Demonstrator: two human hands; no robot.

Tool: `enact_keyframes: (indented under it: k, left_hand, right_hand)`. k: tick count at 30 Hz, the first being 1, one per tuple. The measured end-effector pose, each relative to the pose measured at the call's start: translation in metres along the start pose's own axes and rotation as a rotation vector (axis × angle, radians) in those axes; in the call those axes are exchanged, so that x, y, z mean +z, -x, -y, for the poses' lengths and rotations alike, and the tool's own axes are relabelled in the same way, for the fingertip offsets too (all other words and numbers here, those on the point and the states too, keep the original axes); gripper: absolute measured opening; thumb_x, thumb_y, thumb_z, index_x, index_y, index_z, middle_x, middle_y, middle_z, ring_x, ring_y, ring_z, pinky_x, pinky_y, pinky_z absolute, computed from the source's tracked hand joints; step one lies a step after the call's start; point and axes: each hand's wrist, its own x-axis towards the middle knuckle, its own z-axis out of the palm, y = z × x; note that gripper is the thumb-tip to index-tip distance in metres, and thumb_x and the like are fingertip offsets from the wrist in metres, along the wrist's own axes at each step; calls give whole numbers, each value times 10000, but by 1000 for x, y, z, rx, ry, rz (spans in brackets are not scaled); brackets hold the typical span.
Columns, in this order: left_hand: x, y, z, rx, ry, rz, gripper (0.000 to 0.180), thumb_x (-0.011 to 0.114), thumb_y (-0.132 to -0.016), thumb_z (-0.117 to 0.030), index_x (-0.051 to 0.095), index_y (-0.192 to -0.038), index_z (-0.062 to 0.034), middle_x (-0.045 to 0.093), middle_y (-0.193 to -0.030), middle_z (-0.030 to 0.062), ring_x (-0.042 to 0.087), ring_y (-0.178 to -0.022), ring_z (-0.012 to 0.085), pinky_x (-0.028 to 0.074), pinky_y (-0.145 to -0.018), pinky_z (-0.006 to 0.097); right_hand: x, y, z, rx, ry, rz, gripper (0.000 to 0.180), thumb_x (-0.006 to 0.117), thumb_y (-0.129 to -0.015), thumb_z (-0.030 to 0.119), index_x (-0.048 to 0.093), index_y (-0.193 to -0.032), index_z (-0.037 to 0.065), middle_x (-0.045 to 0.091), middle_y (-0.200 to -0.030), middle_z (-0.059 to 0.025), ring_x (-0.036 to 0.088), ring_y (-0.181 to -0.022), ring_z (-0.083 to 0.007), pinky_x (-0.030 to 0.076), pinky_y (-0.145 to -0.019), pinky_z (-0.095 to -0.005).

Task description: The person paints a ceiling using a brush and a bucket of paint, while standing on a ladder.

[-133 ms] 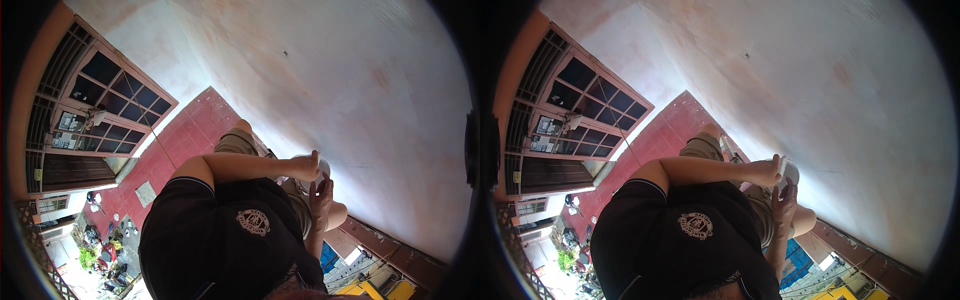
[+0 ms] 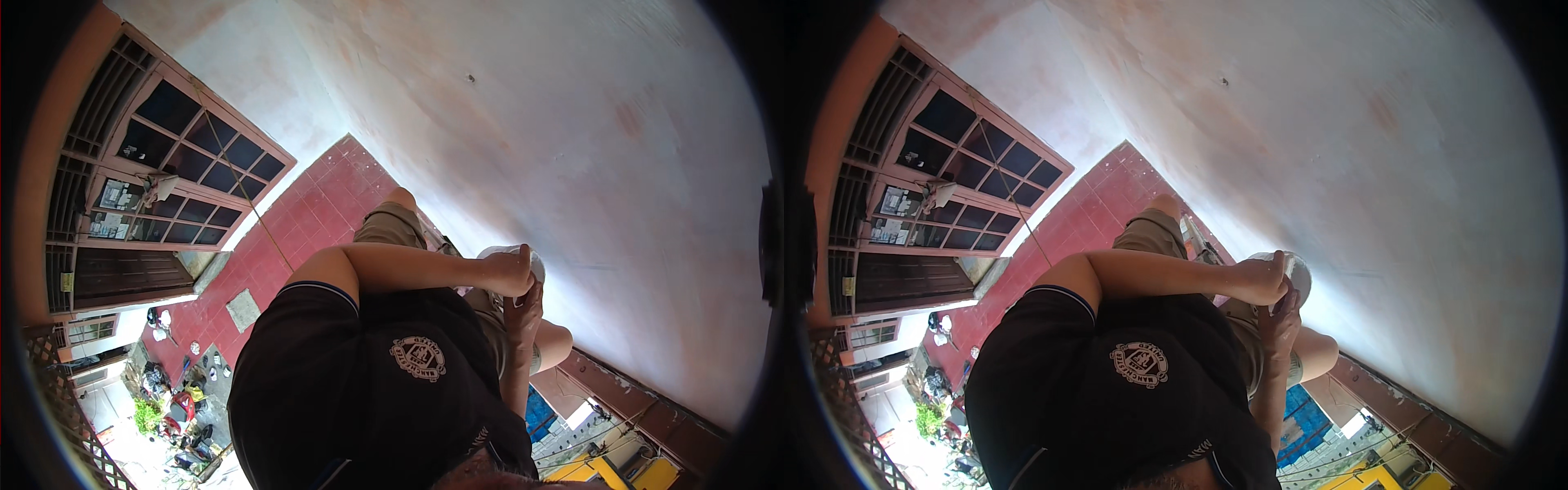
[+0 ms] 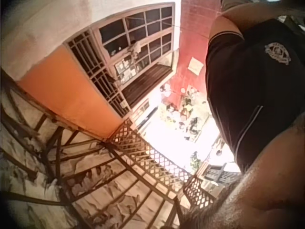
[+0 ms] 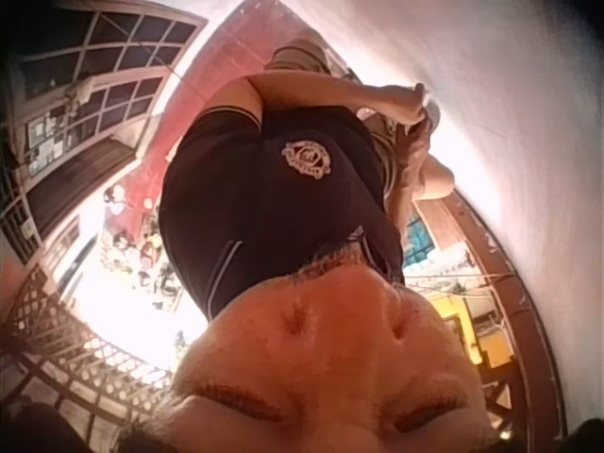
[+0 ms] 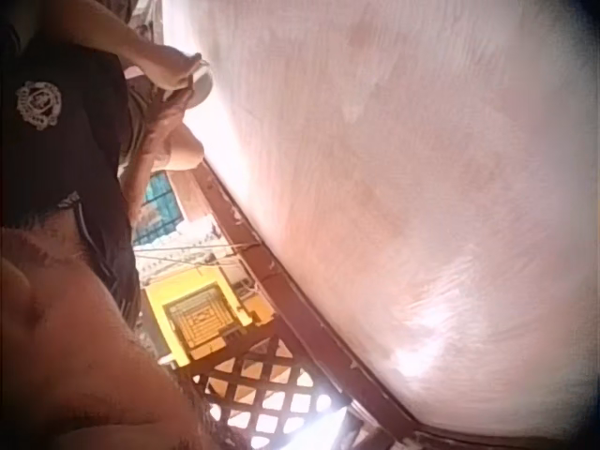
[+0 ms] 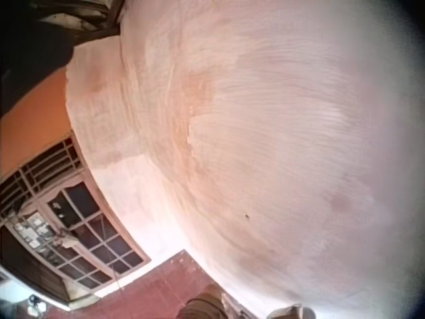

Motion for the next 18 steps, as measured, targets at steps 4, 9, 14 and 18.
enact_keyframes:
  k: [4,9,14,18]
  left_hand:
    - [14,-5,-9,81,-56,33,631,451,-989,-259,271,-1250,285,690,-786,301,702,-748,457,558,-712,500]
    - [4,-7,-40,-64,-93,33,558,460,-1007,-318,371,-1169,208,687,-815,323,703,-778,462,557,-726,499]
    - [2,-16,-27,-51,-117,-80,549,510,-1037,-535,488,-1124,7,690,-816,216,697,-824,417,533,-745,482]
    - [16,-24,27,-67,-448,-27,520,555,-1013,-528,616,-969,-14,702,-831,198,706,-843,388,539,-754,480]
  right_hand:
    - [8,-1,-14,-114,62,-131,407,708,-876,98,613,-1264,26,678,-1103,-205,673,-965,-445,576,-762,-474]
    - [7,-3,-32,10,120,-211,310,714,-870,152,680,-1166,67,675,-1039,-174,694,-822,-418,580,-662,-484]
    - [-7,0,-48,99,30,-271,264,675,-920,162,669,-1182,138,667,-1015,-141,693,-796,-386,563,-661,-476]
    - [-8,14,-75,163,6,-392,308,690,-905,181,665,-1211,153,677,-1030,-133,704,-816,-373,575,-690,-473]
